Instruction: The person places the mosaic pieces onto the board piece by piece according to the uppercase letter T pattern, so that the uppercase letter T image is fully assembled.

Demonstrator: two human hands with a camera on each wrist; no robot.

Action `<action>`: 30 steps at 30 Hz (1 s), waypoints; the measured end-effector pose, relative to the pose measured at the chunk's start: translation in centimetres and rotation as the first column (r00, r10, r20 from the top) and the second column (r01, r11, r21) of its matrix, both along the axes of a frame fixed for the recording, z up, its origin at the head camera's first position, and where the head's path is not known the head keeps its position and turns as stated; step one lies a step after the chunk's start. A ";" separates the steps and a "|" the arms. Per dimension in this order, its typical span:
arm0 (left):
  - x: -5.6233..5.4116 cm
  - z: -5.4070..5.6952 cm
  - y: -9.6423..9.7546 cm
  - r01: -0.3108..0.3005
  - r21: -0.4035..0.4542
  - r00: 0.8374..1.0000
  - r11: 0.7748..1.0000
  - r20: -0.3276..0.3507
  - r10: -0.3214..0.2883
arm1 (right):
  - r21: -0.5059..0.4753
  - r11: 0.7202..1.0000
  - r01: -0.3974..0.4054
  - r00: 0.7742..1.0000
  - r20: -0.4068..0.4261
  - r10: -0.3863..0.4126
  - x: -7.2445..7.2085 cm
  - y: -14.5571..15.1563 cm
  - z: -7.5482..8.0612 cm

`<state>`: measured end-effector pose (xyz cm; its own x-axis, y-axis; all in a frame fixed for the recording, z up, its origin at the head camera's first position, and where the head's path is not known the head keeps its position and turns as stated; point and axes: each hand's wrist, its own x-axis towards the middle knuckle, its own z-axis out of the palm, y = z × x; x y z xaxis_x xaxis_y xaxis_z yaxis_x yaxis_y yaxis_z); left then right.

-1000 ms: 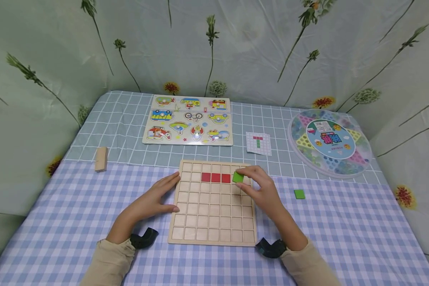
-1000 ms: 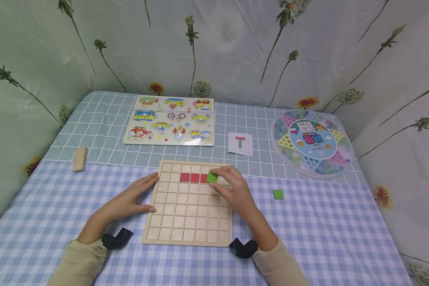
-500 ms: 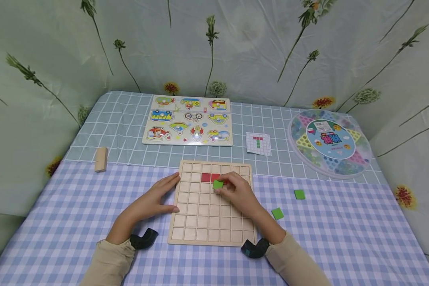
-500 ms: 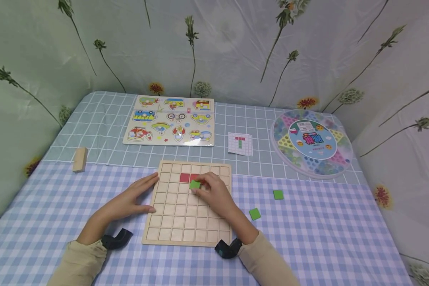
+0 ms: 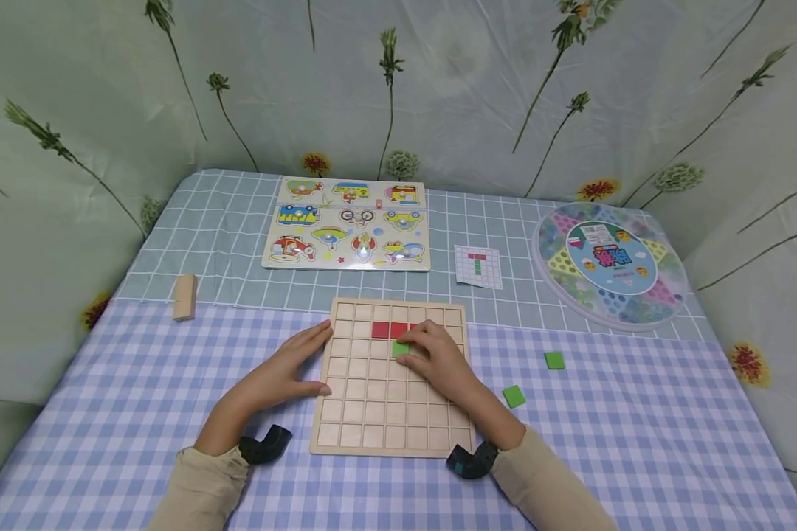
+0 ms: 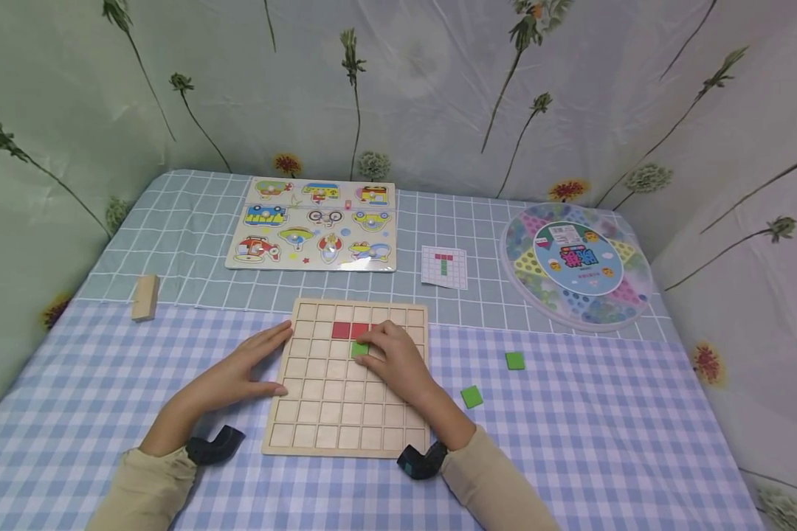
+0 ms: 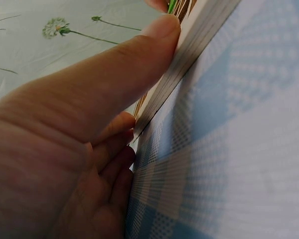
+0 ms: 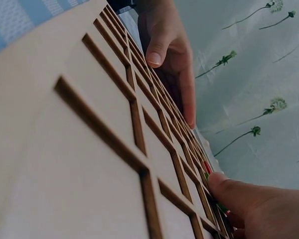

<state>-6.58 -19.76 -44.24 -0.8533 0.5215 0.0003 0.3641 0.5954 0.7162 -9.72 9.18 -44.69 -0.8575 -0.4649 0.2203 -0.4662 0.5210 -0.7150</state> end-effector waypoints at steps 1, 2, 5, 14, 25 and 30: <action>0.0 0.0 0.0 -0.001 0.003 1.000 1.000 -0.004 0.001 | 0.002 1.000 -0.003 1.000 -0.010 0.003 0.0 0.0 0.0; 0.0 0.0 0.0 -0.001 0.005 1.000 1.000 -0.007 0.001 | 0.006 1.000 -0.006 1.000 -0.017 0.006 0.0 0.0 0.0; 0.1 0.0 0.0 -0.004 0.007 1.000 1.000 -0.013 0.004 | 0.025 1.000 -0.018 1.000 -0.008 0.018 0.0 0.0 0.3; 0.0 0.0 0.1 -0.004 -0.004 1.000 1.000 0.010 0.004 | -0.002 0.996 -0.087 0.981 0.171 0.086 0.1 1.2 2.2; 0.1 0.1 0.1 -0.009 -0.005 1.000 1.000 0.014 0.009 | -0.025 0.999 -0.037 0.998 -0.045 0.036 1.3 6.1 4.7; 0.1 0.0 0.1 -0.010 -0.004 1.000 1.000 0.005 0.010 | 0.015 0.997 0.078 0.995 -0.059 -0.077 2.5 8.9 5.1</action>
